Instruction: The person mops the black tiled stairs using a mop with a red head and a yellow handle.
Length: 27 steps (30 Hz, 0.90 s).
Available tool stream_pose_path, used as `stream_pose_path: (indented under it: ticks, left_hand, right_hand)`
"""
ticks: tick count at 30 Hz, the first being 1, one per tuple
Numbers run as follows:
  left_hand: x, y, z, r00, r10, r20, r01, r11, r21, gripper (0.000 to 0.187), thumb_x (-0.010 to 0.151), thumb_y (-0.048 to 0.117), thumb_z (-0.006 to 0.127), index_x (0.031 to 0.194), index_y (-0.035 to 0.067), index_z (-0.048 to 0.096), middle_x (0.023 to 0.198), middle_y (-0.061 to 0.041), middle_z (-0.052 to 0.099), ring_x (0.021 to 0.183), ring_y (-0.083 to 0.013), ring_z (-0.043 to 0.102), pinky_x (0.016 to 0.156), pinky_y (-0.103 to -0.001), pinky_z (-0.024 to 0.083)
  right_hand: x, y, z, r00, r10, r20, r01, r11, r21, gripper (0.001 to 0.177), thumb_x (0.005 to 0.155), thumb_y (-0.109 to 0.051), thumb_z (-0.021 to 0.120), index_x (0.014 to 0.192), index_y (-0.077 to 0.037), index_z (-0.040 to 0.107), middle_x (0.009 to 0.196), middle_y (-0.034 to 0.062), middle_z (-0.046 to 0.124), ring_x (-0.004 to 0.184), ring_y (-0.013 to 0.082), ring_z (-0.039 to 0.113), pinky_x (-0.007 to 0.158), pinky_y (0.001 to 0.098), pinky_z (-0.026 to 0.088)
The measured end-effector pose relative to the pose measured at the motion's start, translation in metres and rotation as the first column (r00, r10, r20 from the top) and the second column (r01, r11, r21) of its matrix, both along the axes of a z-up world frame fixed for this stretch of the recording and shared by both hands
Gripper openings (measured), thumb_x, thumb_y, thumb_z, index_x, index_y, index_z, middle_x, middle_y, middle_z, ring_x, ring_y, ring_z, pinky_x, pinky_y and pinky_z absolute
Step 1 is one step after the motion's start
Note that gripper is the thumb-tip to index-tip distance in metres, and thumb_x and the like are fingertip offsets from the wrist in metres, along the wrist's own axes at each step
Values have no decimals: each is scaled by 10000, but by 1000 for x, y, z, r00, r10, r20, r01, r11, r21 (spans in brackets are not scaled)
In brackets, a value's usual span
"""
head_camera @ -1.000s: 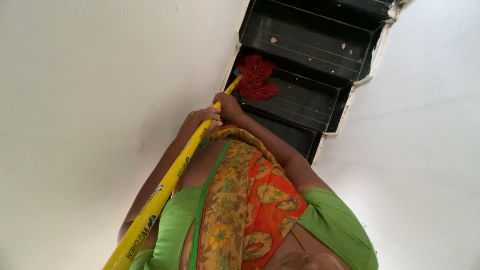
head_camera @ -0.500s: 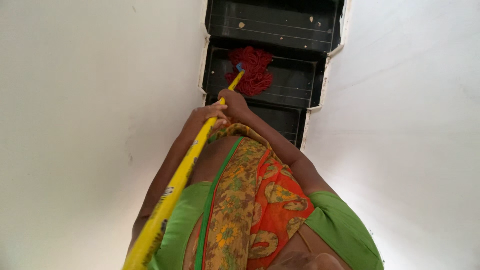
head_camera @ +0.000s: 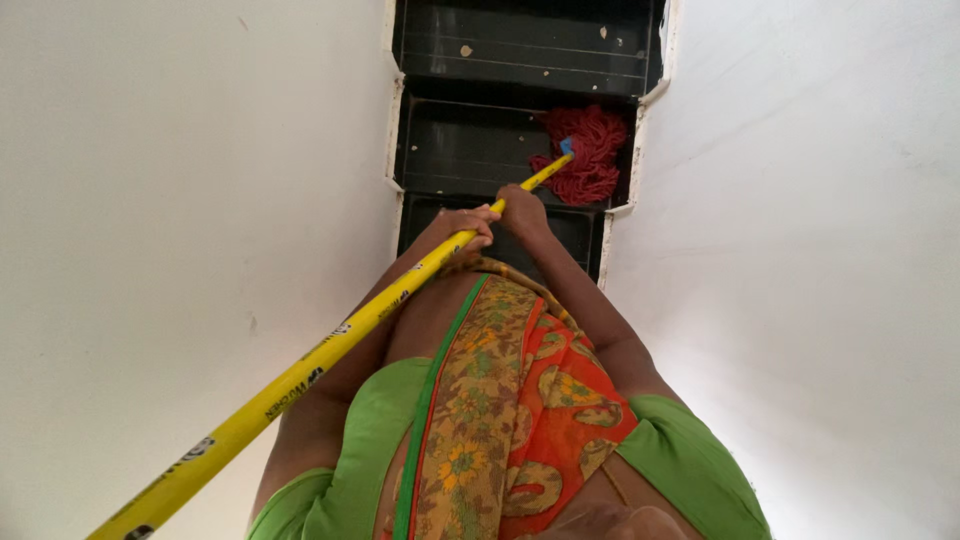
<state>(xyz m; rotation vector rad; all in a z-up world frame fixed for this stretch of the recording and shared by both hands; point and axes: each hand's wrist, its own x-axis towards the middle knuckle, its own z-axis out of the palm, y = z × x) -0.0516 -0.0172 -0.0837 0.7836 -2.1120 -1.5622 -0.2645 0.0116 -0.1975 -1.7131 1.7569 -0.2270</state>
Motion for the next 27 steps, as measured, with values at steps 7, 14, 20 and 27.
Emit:
stream_pose_path:
  ticks: [7, 14, 20, 27]
  left_hand:
    - [21, 13, 15, 982, 131, -135, -124, 990, 64, 296, 878, 167, 833, 1125, 76, 697, 1372, -147, 676, 1404, -316, 562, 1187, -458, 447]
    - [61, 32, 49, 883, 461, -82, -444, 880, 167, 157, 906, 165, 830, 979, 88, 713, 1293, -184, 713, 1392, -284, 574, 1127, -452, 517]
    - [87, 29, 98, 852, 519, 68, -492, 839, -232, 110, 944, 111, 773, 926, 19, 715, 779, -161, 741, 1115, -278, 760, 1224, -496, 425]
    - [99, 28, 105, 788, 583, 196, -528, 805, -272, 200, 988, 154, 766, 845, 34, 695, 725, -137, 708, 1149, -264, 752, 1117, -431, 561]
  right_hand:
    - [30, 11, 5, 989, -40, 141, 92, 920, -380, 306, 808, -234, 757, 1032, -43, 673, 1041, 215, 646, 944, 405, 655, 770, 502, 535]
    - [95, -22, 24, 938, 228, 263, -170, 959, -226, 231, 906, -195, 773, 816, -31, 637, 836, 151, 621, 752, 328, 630, 657, 473, 518]
    - [159, -58, 21, 792, 410, 452, -254, 895, -367, 212, 762, -104, 812, 908, -19, 684, 857, 154, 654, 761, 340, 652, 646, 464, 534]
    - [175, -65, 23, 780, 401, 481, -362, 915, -177, 75, 886, -70, 728, 934, -52, 674, 958, 143, 678, 874, 340, 670, 749, 465, 542]
